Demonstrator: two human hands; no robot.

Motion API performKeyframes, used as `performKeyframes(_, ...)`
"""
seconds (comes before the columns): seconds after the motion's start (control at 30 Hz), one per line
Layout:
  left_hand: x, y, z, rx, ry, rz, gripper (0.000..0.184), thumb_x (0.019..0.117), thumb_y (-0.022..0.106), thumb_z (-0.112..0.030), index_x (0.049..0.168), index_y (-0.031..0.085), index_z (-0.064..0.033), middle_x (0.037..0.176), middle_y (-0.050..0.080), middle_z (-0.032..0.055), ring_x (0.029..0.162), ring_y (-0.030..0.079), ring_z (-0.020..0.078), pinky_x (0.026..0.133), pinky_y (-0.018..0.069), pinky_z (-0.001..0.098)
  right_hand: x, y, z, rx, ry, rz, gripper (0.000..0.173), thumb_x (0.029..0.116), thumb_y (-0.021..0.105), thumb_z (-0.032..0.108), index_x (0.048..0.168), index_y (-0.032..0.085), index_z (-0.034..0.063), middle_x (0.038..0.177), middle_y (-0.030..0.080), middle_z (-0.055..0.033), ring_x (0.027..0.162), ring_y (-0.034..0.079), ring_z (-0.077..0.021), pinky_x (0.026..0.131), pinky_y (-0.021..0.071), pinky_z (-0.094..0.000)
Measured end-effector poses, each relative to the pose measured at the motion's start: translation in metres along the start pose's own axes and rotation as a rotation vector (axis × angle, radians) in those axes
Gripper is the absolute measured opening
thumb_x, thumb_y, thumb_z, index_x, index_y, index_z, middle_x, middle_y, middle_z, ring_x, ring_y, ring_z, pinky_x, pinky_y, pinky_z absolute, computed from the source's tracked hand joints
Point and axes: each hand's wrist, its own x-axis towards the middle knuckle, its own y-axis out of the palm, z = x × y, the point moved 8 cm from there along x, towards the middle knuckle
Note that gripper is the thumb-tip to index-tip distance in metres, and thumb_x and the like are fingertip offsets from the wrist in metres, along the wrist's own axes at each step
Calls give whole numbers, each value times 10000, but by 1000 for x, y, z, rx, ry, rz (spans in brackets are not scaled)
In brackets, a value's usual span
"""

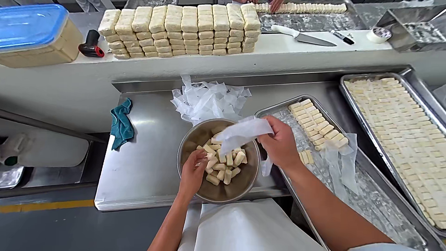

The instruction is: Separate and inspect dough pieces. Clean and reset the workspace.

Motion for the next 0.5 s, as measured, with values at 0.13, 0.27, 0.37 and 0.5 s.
performKeyframes(0.13,-9,33,-23,-430,-42,133,709,1025,418,-567,1545,322,-96,1415,585,104,1193,652,268,935,590,480,-17,57,9,-323,-105,103,237,829,800,145,985,719,-14,971,702,-170,920,695,-308,793,584,-521)
performKeyframes(0.27,2,46,-31,-477,-122,-115,376,1081,376,-193,1359,546,-6,1067,712,36,902,697,93,778,596,290,-72,129,-8,-370,-133,564,382,875,757,142,1232,693,25,1391,585,-212,1381,485,-375,1153,348,-606)
performKeyframes(0.37,33,33,-44,-443,-35,-224,241,1072,396,-112,1215,570,-29,805,659,-47,625,625,31,574,559,207,-68,74,-19,-335,-39,427,493,955,706,261,1399,620,65,1407,600,-193,1386,494,-354,1175,357,-548)
performKeyframes(0.5,111,19,-104,-255,262,-179,179,1075,441,-147,1190,561,-79,831,597,-121,694,581,-26,666,529,181,-59,-50,-114,-466,202,174,412,956,697,200,1338,648,52,1382,615,-160,1314,569,-304,1108,466,-499)
